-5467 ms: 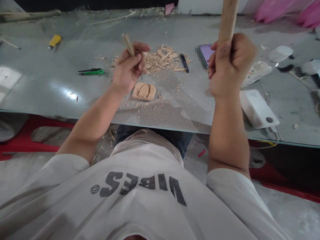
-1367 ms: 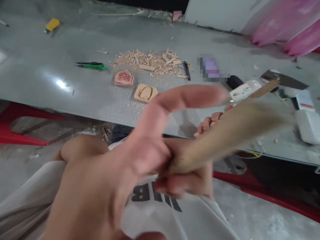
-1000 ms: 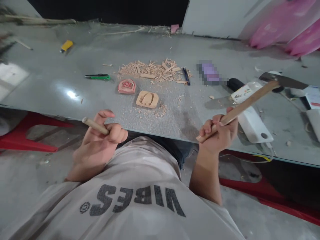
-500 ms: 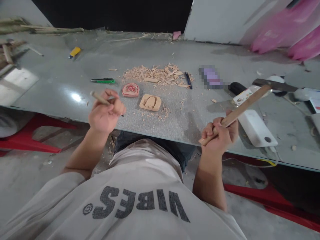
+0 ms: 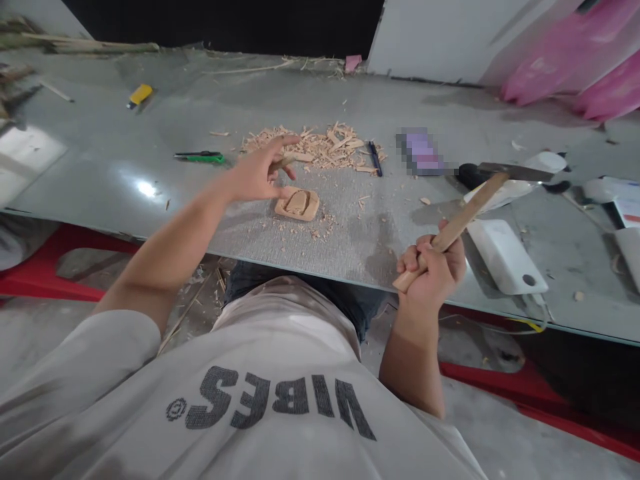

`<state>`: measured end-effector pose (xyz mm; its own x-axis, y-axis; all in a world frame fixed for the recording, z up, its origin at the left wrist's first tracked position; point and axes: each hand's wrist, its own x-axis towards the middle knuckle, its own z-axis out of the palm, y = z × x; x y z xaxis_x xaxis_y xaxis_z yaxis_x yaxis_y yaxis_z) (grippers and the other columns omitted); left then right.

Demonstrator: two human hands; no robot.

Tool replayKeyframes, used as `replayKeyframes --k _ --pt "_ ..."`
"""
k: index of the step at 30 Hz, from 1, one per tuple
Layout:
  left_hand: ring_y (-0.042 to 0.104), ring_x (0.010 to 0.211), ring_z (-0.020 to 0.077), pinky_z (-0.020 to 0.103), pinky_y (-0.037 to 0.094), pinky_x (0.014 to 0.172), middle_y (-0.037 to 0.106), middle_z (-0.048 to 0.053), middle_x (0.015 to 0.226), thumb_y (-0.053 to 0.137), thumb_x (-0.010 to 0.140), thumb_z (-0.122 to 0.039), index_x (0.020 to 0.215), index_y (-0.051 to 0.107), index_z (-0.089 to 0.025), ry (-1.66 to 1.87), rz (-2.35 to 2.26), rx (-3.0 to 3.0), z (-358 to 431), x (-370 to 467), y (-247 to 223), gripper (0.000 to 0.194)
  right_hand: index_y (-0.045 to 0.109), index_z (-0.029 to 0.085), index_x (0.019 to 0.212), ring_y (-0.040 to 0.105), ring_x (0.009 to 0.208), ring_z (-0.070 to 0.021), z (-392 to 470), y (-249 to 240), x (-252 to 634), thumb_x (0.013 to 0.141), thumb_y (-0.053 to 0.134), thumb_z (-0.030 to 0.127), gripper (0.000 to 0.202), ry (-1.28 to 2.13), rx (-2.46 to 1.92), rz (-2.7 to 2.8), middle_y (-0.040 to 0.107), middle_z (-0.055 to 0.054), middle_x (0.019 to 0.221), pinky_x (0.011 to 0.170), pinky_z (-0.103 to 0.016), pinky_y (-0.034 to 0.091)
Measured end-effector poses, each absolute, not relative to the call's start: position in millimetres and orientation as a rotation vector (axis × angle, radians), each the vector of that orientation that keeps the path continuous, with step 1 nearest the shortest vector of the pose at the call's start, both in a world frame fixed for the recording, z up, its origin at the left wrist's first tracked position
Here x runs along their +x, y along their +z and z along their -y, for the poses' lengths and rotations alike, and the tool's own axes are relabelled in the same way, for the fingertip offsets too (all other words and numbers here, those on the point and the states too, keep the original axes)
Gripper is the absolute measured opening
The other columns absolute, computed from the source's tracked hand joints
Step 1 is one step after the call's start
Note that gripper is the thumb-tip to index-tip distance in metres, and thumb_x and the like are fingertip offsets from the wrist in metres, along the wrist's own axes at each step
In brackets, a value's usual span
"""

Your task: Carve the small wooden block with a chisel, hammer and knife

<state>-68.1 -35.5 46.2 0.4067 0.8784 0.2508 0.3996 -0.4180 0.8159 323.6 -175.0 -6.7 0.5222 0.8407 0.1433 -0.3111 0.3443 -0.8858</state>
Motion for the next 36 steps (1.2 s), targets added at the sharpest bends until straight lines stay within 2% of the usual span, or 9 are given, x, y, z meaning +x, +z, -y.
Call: replayKeyframes --k 3,6,9,14,18,22,27,31,36 --pt "0.079 0.104 0.0321 0.038 0.061 0.099 0.088 0.011 0.120 0.114 0.085 -0.032 0.169 0.080 -0.025 0.799 -1.166 2.093 40 -69 35 0.090 0.076 0.027 0.110 0.035 0.045 -0.0096 174 -10 323 0.060 0.076 0.027 0.050 0.813 -0.945 0.674 0.059 0.010 0.071 0.036 -0.019 0.036" --pt "0.081 0.111 0.0372 0.044 0.063 0.110 0.084 0.007 0.107 0.117 0.083 -0.033 0.169 0.081 -0.024 0.772 -1.199 2.153 44 -72 29 0.093 0.079 0.026 0.115 0.035 0.045 -0.0092 175 -10 321 0.061 0.076 0.029 0.054 0.799 -0.938 0.645 0.059 0.011 0.071 0.036 -0.019 0.037" --pt "0.083 0.121 0.0419 0.049 0.062 0.120 0.083 0.007 0.105 0.118 0.086 -0.038 0.179 0.075 -0.022 0.577 -1.277 2.194 50 -76 41 0.104 0.076 0.028 0.106 0.035 0.044 -0.0085 176 -7 318 0.061 0.078 0.030 0.045 0.799 -0.946 0.647 0.060 0.011 0.071 0.036 -0.018 0.037" --pt "0.082 0.143 0.0447 0.050 0.060 0.128 0.089 0.012 0.130 0.109 0.100 -0.038 0.191 0.067 -0.027 0.262 -1.446 2.228 67 -74 70 0.101 0.067 0.028 0.091 0.037 0.044 -0.0084 178 -4 318 0.062 0.080 0.031 0.031 0.788 -0.953 0.670 0.060 0.010 0.070 0.037 -0.017 0.037" --pt "0.086 0.130 0.0401 0.050 0.064 0.120 0.090 0.014 0.132 0.105 0.104 -0.037 0.184 0.074 -0.026 0.433 -1.413 2.145 68 -72 71 0.086 0.068 0.029 0.089 0.035 0.043 -0.0079 177 -5 318 0.062 0.080 0.031 0.030 0.784 -0.928 0.683 0.058 0.009 0.070 0.037 -0.018 0.036" --pt "0.083 0.117 0.0348 0.043 0.066 0.097 0.087 0.009 0.117 0.103 0.109 -0.054 0.164 0.083 -0.028 0.961 -1.416 1.876 65 -85 72 0.064 0.078 0.030 0.092 0.034 0.044 -0.0081 177 -8 320 0.065 0.082 0.031 0.028 0.746 -0.890 0.711 0.058 0.007 0.072 0.036 -0.019 0.035" --pt "0.049 0.074 0.0233 0.033 0.035 0.066 0.068 -0.002 0.082 0.101 0.091 -0.061 0.120 0.086 -0.043 1.778 -1.279 1.423 108 -132 73 0.037 0.091 0.033 0.097 0.034 0.041 -0.0084 176 -13 324 0.062 0.082 0.029 0.036 0.761 -0.862 0.690 0.059 0.008 0.069 0.035 -0.019 0.035" --pt "0.040 0.061 0.0231 0.034 0.016 0.067 0.053 -0.004 0.069 0.101 0.079 -0.052 0.140 0.083 -0.058 1.584 -1.417 1.161 168 -172 52 0.064 0.097 0.035 0.100 0.036 0.040 -0.0094 168 -23 330 0.060 0.083 0.030 0.043 0.720 -0.858 0.695 0.063 0.008 0.069 0.035 -0.021 0.033" --pt "0.023 0.056 0.0173 0.035 0.010 0.073 0.033 -0.006 0.068 0.088 0.074 -0.042 0.125 0.079 -0.046 1.972 -1.427 0.885 196 -165 24 0.052 0.103 0.034 0.107 0.053 0.050 -0.0174 153 -39 340 0.058 0.078 0.034 0.055 0.597 -0.806 0.761 0.065 0.004 0.064 0.047 -0.028 0.050"
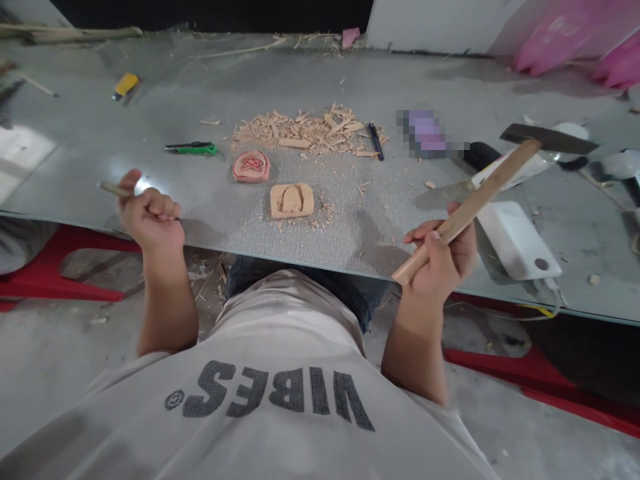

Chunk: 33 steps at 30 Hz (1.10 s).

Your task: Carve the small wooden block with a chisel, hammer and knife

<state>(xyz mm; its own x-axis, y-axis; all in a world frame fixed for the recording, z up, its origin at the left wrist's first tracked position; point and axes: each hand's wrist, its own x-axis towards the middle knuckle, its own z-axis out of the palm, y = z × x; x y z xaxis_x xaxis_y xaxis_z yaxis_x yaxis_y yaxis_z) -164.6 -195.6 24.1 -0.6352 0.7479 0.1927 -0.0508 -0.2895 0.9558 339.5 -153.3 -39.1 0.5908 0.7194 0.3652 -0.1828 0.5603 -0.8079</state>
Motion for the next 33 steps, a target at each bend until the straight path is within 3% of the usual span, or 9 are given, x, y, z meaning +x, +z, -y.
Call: replayKeyframes --k 3,7,13,20,25,27,30,33 --pt "0.022 0.056 0.0157 0.036 0.011 0.073 0.031 -0.007 0.067 0.084 0.072 -0.032 0.118 0.072 -0.038 2.067 -1.359 0.796 195 -152 25 0.047 0.104 0.031 0.108 0.052 0.054 -0.0195 149 -44 342 0.054 0.072 0.034 0.062 0.543 -0.757 0.799 0.061 0.003 0.061 0.057 -0.035 0.058" --pt "0.028 0.054 0.0119 0.038 0.010 0.074 0.035 -0.010 0.070 0.086 0.081 -0.022 0.124 0.069 -0.037 2.037 -1.299 0.822 200 -148 32 0.049 0.104 0.026 0.109 0.052 0.054 -0.0191 151 -44 341 0.057 0.073 0.032 0.061 0.502 -0.752 0.806 0.067 0.001 0.069 0.061 -0.038 0.055" --pt "-0.002 0.056 0.0100 0.038 0.005 0.072 0.003 -0.014 0.073 0.088 0.109 -0.053 0.136 0.072 -0.039 1.776 -1.332 0.746 206 -145 30 0.034 0.102 0.024 0.108 0.054 0.051 -0.0178 155 -42 340 0.057 0.073 0.030 0.059 0.526 -0.797 0.822 0.067 0.002 0.066 0.060 -0.034 0.050" --pt "0.023 0.053 0.0154 0.034 0.015 0.060 0.024 -0.010 0.067 0.087 0.117 -0.043 0.120 0.079 -0.036 1.992 -1.188 0.722 184 -117 50 0.012 0.101 0.030 0.103 0.052 0.050 -0.0193 158 -38 333 0.057 0.072 0.034 0.055 0.511 -0.879 0.857 0.070 0.003 0.065 0.059 -0.034 0.043" --pt "0.049 0.061 0.0246 0.038 0.031 0.058 0.036 -0.005 0.069 0.083 0.119 -0.049 0.139 0.085 -0.039 1.507 -1.278 1.011 132 -39 67 0.022 0.097 0.033 0.102 0.061 0.057 -0.0237 166 -32 327 0.062 0.077 0.035 0.045 0.573 -0.907 0.879 0.072 0.003 0.067 0.065 -0.039 0.052" --pt "0.050 0.064 0.0247 0.039 0.034 0.062 0.040 -0.006 0.071 0.088 0.115 -0.043 0.148 0.081 -0.038 1.437 -1.214 1.070 106 -4 61 0.034 0.093 0.034 0.099 0.064 0.060 -0.0256 169 -30 326 0.061 0.079 0.036 0.040 0.584 -0.912 0.881 0.073 0.003 0.067 0.068 -0.041 0.056" --pt "0.037 0.063 0.0200 0.038 0.028 0.069 0.038 -0.009 0.073 0.091 0.104 -0.022 0.149 0.077 -0.037 1.398 -1.098 1.085 73 27 44 0.050 0.092 0.034 0.102 0.069 0.067 -0.0265 173 -28 324 0.064 0.083 0.036 0.039 0.585 -0.930 0.891 0.078 0.003 0.071 0.077 -0.044 0.059" --pt "0.033 0.060 0.0190 0.039 0.024 0.070 0.032 -0.010 0.072 0.095 0.103 -0.027 0.144 0.077 -0.035 1.292 -1.126 1.074 51 24 31 0.046 0.094 0.033 0.106 0.071 0.071 -0.0258 176 -26 320 0.068 0.086 0.035 0.039 0.589 -0.926 0.903 0.081 0.003 0.075 0.081 -0.043 0.060"
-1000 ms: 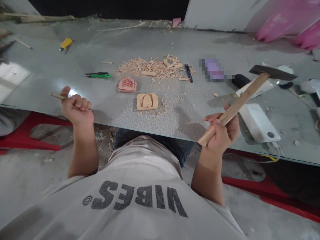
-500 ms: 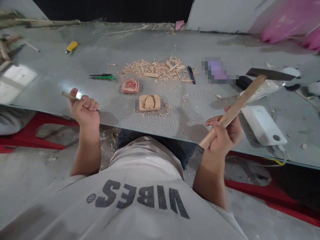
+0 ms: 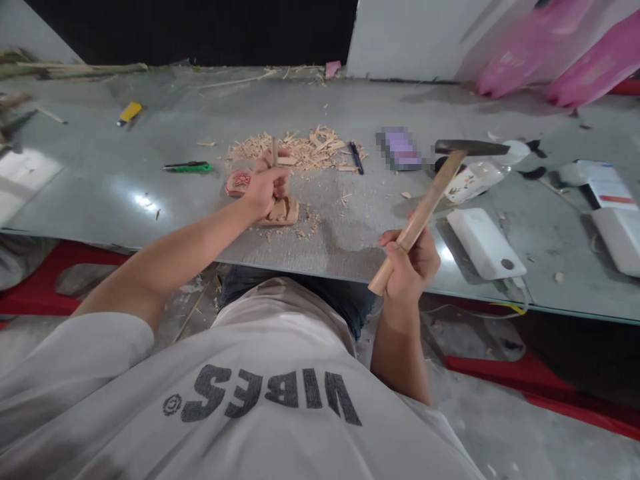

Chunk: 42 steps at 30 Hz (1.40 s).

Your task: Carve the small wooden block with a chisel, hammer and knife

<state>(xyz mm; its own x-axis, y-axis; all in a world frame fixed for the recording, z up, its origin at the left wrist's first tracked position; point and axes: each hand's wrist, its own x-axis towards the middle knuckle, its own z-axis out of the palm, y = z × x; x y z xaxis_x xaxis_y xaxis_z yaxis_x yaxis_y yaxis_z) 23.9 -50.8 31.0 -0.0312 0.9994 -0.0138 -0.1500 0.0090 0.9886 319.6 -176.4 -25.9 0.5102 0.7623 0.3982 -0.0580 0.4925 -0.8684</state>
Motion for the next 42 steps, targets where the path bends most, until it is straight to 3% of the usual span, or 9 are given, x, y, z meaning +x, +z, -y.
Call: replayKeyframes --k 6,11,15,18,23,29,33,39,42 --pt "0.020 0.061 0.0198 0.038 0.020 0.065 0.026 -0.013 0.066 0.082 0.111 -0.021 0.145 0.073 -0.033 1.361 -1.020 1.096 24 5 38 0.037 0.086 0.029 0.103 0.069 0.057 -0.0190 169 -10 320 0.074 0.094 0.037 0.032 0.742 -0.852 0.997 0.080 0.004 0.073 0.057 -0.032 0.057" --pt "0.044 0.058 0.0186 0.035 0.039 0.064 0.041 -0.009 0.069 0.086 0.119 -0.028 0.129 0.079 -0.030 1.297 -1.028 1.181 19 22 53 0.012 0.079 0.029 0.130 0.058 0.039 -0.0136 113 35 344 0.076 0.105 0.033 0.060 1.111 -0.793 1.146 0.079 0.012 0.086 0.032 -0.026 0.041" --pt "0.053 0.061 0.0212 0.036 0.045 0.067 0.053 -0.006 0.068 0.077 0.119 -0.018 0.134 0.085 -0.030 1.346 -1.011 1.211 25 35 51 0.021 0.069 0.027 0.128 0.053 0.033 -0.0112 42 73 338 0.099 0.068 -0.012 0.048 1.156 -1.062 1.184 0.071 0.018 0.076 0.034 -0.018 0.039" --pt "0.058 0.064 0.0226 0.037 0.046 0.067 0.056 -0.005 0.069 0.082 0.117 -0.022 0.134 0.088 -0.030 1.347 -1.061 1.197 30 40 48 0.020 0.066 0.024 0.130 0.045 0.029 -0.0064 5 75 318 0.112 0.046 -0.019 0.051 1.165 -1.147 1.168 0.067 0.021 0.071 0.038 -0.011 0.032" --pt "0.061 0.070 0.0239 0.037 0.040 0.070 0.053 -0.004 0.071 0.089 0.117 -0.028 0.146 0.090 -0.034 1.291 -1.050 1.242 32 45 42 0.029 0.064 0.022 0.124 0.034 0.024 -0.0053 -4 40 301 0.133 0.045 0.002 0.030 1.136 -1.199 1.157 0.055 0.025 0.059 0.037 -0.010 0.020" --pt "0.039 0.067 0.0235 0.036 0.030 0.067 0.051 -0.006 0.070 0.081 0.109 -0.016 0.167 0.080 -0.031 1.403 -0.731 1.281 26 38 29 0.060 0.068 0.022 0.138 0.040 0.031 -0.0041 4 27 312 0.134 0.058 0.006 0.019 1.089 -1.139 1.228 0.058 0.026 0.065 0.043 -0.008 0.024" --pt "0.061 0.073 0.0273 0.040 0.047 0.069 0.059 -0.001 0.076 0.090 0.109 -0.031 0.161 0.088 -0.039 1.392 -0.842 1.305 21 33 23 0.053 0.068 0.029 0.136 0.041 0.037 -0.0079 8 25 316 0.135 0.077 0.022 0.011 1.036 -1.065 1.308 0.066 0.020 0.069 0.039 -0.015 0.030" --pt "0.076 0.085 0.0379 0.043 0.047 0.058 0.067 0.002 0.078 0.092 0.106 -0.067 0.188 0.069 -0.060 1.304 -1.055 1.243 26 37 24 0.086 0.071 0.030 0.134 0.045 0.042 -0.0065 15 22 321 0.127 0.093 0.032 0.023 1.063 -0.962 1.336 0.068 0.019 0.072 0.042 -0.014 0.035" --pt "0.067 0.078 0.0315 0.039 0.045 0.063 0.064 -0.001 0.074 0.092 0.115 -0.046 0.184 0.073 -0.046 1.293 -1.048 1.210 36 40 37 0.073 0.075 0.025 0.135 0.050 0.047 -0.0051 20 28 325 0.124 0.096 0.024 0.024 1.050 -1.010 1.308 0.072 0.017 0.077 0.048 -0.014 0.039"
